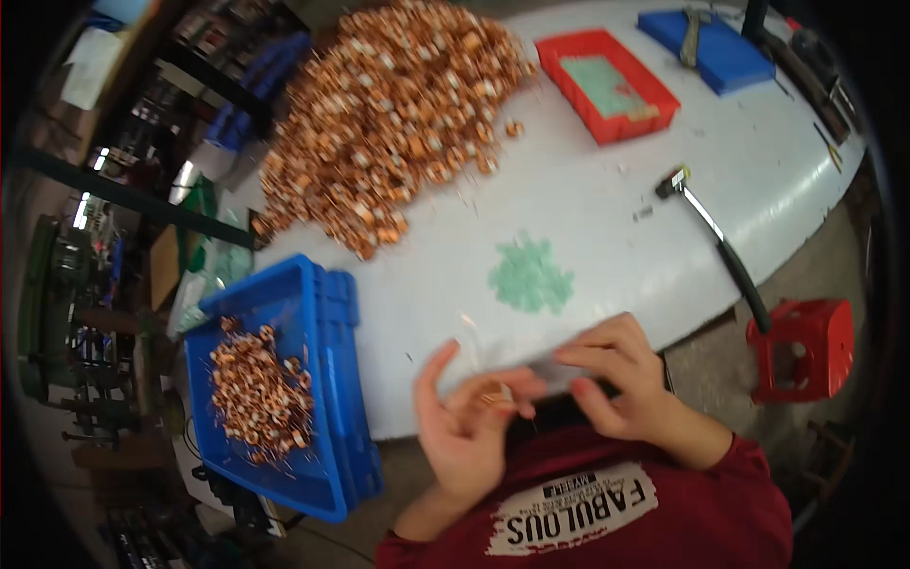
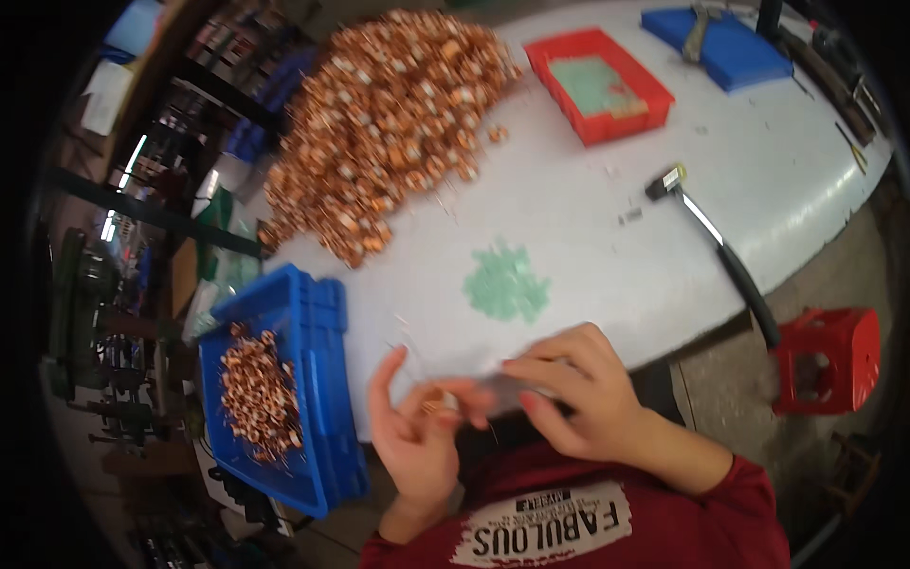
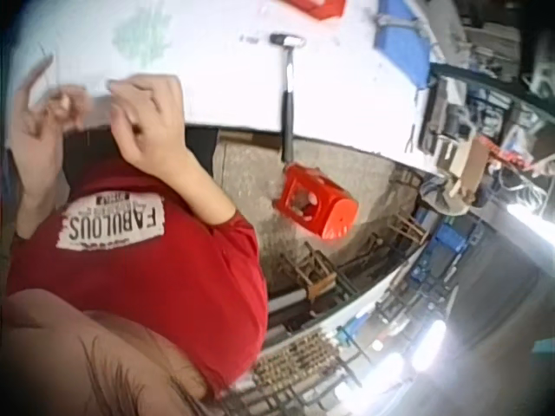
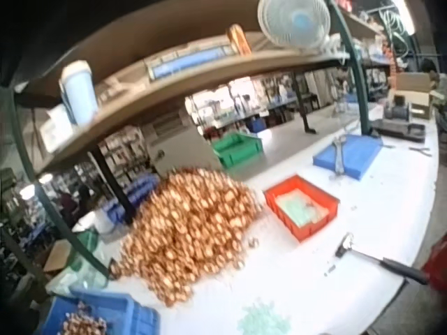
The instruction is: Assembling copper wire coils by inserting pins and components at a manual workstation on a production floor.
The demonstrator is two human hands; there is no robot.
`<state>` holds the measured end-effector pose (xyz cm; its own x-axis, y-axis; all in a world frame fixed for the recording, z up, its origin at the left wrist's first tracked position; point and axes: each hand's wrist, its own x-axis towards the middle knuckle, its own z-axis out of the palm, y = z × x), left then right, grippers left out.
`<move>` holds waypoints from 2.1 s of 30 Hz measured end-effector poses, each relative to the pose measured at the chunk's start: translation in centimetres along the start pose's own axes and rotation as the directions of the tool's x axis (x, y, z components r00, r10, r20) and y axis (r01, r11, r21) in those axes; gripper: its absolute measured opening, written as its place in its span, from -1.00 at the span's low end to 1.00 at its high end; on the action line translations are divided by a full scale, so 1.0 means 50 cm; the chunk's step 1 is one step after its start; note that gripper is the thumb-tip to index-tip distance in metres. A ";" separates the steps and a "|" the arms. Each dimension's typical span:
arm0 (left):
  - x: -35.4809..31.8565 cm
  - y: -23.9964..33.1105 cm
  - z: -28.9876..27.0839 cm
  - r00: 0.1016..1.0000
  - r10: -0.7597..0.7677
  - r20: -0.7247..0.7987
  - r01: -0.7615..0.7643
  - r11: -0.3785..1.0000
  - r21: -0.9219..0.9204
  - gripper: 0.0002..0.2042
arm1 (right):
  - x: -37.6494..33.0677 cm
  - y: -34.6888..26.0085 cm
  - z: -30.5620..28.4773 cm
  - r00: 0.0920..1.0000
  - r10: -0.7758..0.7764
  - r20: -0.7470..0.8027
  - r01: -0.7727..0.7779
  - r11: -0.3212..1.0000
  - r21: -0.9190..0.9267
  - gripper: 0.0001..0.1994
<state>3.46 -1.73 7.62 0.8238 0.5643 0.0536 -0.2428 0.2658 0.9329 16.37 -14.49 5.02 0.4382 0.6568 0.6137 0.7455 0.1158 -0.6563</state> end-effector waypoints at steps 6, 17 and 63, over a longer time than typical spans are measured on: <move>0.002 0.005 0.056 0.966 0.055 0.254 -0.220 0.691 0.689 -0.40 | 0.043 -0.029 -0.048 0.727 0.440 0.527 -0.686 0.480 0.546 -0.86; 0.017 -0.033 0.021 0.947 -0.036 0.320 -0.228 0.627 0.745 -0.72 | 0.029 -0.003 -0.003 0.988 -0.006 0.154 -0.004 0.998 0.061 -0.76; -0.033 -0.044 -0.063 0.871 -0.479 0.109 0.437 0.857 0.275 -0.80 | 0.114 0.125 0.006 0.824 0.555 0.113 -0.415 0.726 -0.548 -0.91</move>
<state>1.01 -0.80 4.37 0.8899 0.2785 -0.3614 0.2926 0.2593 0.9204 23.37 -9.80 4.27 0.7185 0.6894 0.0920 0.6352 -0.5966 -0.4906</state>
